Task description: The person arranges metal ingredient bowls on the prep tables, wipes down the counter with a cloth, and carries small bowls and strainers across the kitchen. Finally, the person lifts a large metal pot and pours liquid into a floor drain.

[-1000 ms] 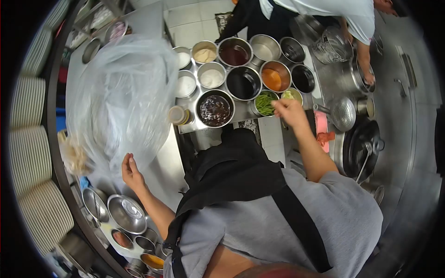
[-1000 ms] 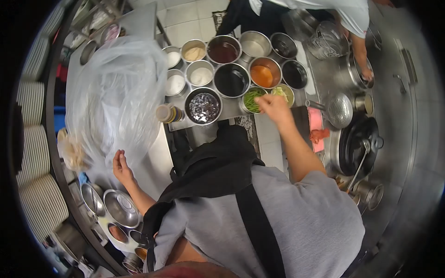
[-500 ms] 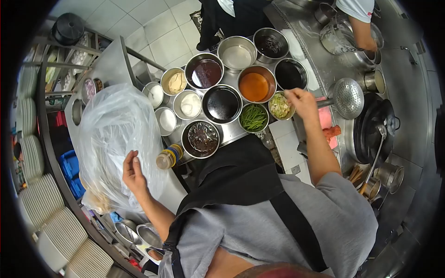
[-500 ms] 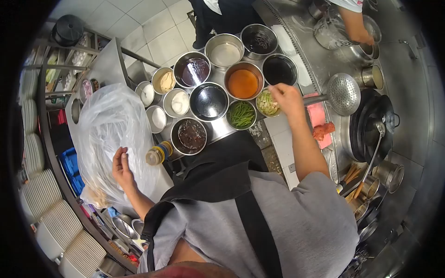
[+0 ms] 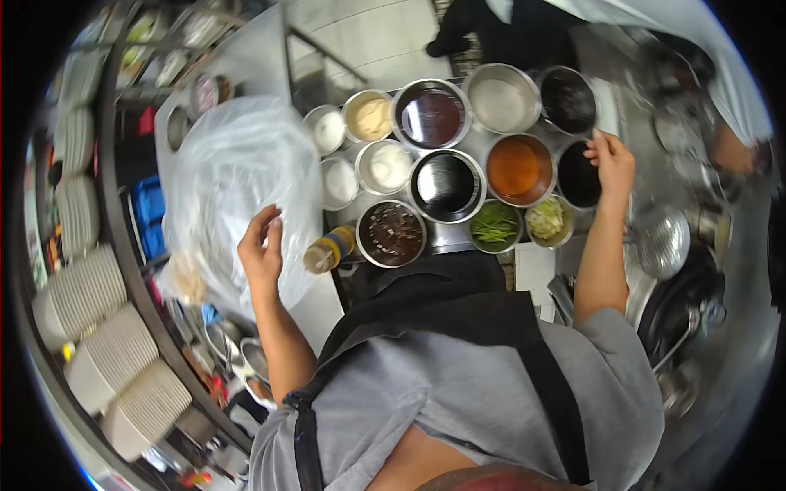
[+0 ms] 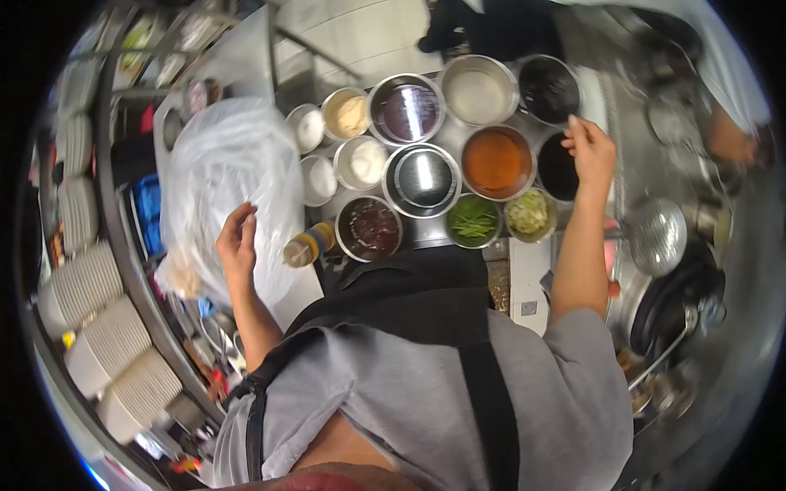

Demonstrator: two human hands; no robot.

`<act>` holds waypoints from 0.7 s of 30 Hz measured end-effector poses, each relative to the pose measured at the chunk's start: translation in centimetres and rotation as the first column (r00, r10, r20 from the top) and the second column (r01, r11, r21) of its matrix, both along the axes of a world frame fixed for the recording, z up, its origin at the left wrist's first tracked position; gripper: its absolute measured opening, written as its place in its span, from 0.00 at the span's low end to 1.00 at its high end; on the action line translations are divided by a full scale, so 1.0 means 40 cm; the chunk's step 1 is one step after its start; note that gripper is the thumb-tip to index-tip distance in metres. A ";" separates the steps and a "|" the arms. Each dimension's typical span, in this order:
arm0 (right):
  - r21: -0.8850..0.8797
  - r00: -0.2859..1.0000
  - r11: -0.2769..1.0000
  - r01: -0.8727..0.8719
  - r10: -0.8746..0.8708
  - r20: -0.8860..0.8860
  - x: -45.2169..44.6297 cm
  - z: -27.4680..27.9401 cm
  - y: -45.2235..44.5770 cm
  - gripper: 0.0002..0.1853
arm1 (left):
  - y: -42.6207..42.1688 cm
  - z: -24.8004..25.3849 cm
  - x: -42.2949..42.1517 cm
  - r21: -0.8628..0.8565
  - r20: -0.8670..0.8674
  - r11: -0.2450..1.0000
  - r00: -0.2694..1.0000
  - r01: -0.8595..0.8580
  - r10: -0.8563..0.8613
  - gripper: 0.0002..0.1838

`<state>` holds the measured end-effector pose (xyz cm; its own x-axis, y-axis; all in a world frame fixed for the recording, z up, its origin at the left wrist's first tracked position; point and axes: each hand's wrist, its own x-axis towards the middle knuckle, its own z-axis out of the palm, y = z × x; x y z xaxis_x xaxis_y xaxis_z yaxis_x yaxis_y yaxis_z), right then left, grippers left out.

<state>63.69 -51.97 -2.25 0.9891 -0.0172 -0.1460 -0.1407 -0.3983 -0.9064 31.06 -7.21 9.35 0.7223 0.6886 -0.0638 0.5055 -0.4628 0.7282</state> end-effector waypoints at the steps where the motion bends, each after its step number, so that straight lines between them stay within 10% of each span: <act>1: 0.012 1.000 1.000 -0.006 0.006 0.004 -0.013 0.015 0.047 0.15 | 0.010 0.004 -0.005 0.006 -0.025 1.000 1.000 -0.011 0.011 0.11; 5: 0.204 0.985 0.965 -0.167 0.170 0.002 -0.079 0.044 0.262 0.13 | 0.071 -0.041 0.010 -0.161 -0.052 0.985 0.996 0.056 -0.066 0.10; 10: -0.081 0.733 0.754 -0.652 0.654 0.186 -0.184 0.045 0.547 0.14 | 0.126 -0.178 0.097 -0.496 -0.193 0.811 0.871 0.311 -0.452 0.13; 12: -0.328 0.605 0.653 -0.683 0.757 0.248 -0.228 -0.020 0.622 0.12 | 0.167 -0.255 0.068 -0.098 -0.618 0.865 0.651 0.492 -0.440 0.17; 15: -0.576 0.526 0.474 -0.666 0.846 0.089 -0.263 -0.053 0.704 0.11 | 0.223 -0.298 0.015 0.180 -0.642 0.917 0.749 0.355 -0.164 0.20; 21: -0.735 0.560 0.338 -0.588 0.826 -0.068 -0.289 -0.130 0.770 0.10 | 0.229 -0.306 0.031 0.008 -0.445 0.930 0.834 0.368 -0.326 0.19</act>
<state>52.13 -21.17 -7.47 0.6489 0.7453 -0.1532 0.6848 -0.6598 -0.3093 32.29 1.95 -2.89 0.8295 0.4155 -0.3732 0.5509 -0.7189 0.4239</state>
